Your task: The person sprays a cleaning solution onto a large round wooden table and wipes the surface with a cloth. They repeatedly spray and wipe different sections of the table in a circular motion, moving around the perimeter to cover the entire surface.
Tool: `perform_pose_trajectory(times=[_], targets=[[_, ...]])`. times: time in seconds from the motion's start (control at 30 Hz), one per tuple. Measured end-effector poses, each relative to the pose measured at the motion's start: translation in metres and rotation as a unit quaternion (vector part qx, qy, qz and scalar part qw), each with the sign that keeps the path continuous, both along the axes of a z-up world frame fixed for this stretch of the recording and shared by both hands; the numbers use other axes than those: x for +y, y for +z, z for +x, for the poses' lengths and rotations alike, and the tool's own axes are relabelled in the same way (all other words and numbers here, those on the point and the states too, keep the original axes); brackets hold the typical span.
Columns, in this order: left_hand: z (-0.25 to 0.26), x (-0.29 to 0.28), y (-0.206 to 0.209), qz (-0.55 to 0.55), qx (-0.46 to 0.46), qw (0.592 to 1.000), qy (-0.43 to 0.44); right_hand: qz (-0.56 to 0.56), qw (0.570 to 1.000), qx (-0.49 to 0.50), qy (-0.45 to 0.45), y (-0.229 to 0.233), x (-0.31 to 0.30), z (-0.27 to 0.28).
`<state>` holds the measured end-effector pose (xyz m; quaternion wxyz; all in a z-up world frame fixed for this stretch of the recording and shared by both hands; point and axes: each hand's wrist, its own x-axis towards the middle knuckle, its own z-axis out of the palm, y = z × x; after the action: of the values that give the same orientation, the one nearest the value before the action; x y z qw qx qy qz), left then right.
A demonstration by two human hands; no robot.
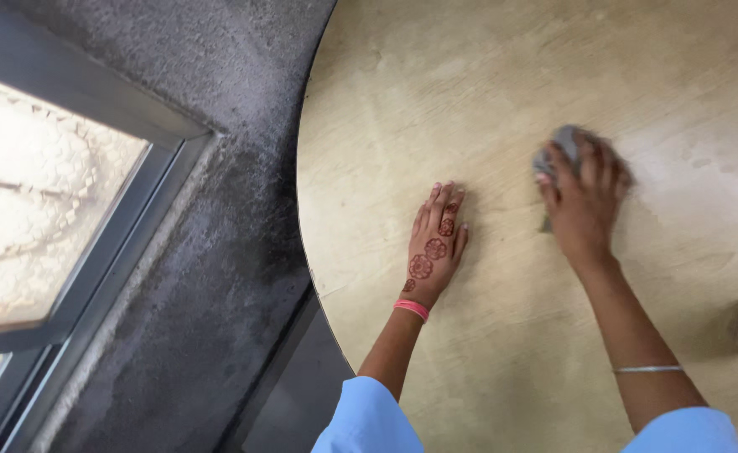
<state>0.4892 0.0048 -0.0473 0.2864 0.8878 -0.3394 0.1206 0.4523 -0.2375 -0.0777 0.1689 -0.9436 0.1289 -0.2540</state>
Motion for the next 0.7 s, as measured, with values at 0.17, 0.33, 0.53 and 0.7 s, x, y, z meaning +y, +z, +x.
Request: perform_pose_trajectory(times=[0.17, 0.33, 0.53, 0.7], targets=[[0.063, -0.016, 0.017, 0.031, -0.009, 0.998, -0.055, 0.088, 0.984, -0.025, -0.155, -0.019, -0.013, -0.028], [0.128, -0.003, 0.033, 0.053, -0.029, 0.995, -0.077, 0.052, 0.984, -0.042, -0.163, -0.021, 0.024, 0.076], [0.17, 0.014, 0.038, 0.006, -0.019, 0.997, -0.068, -0.108, 0.993, 0.04, -0.024, 0.02, 0.137, 0.158], [0.206, 0.012, 0.042, 0.009, -0.025, 0.998, -0.061, -0.058, 0.994, 0.02, 0.095, 0.03, 0.103, 0.104]])
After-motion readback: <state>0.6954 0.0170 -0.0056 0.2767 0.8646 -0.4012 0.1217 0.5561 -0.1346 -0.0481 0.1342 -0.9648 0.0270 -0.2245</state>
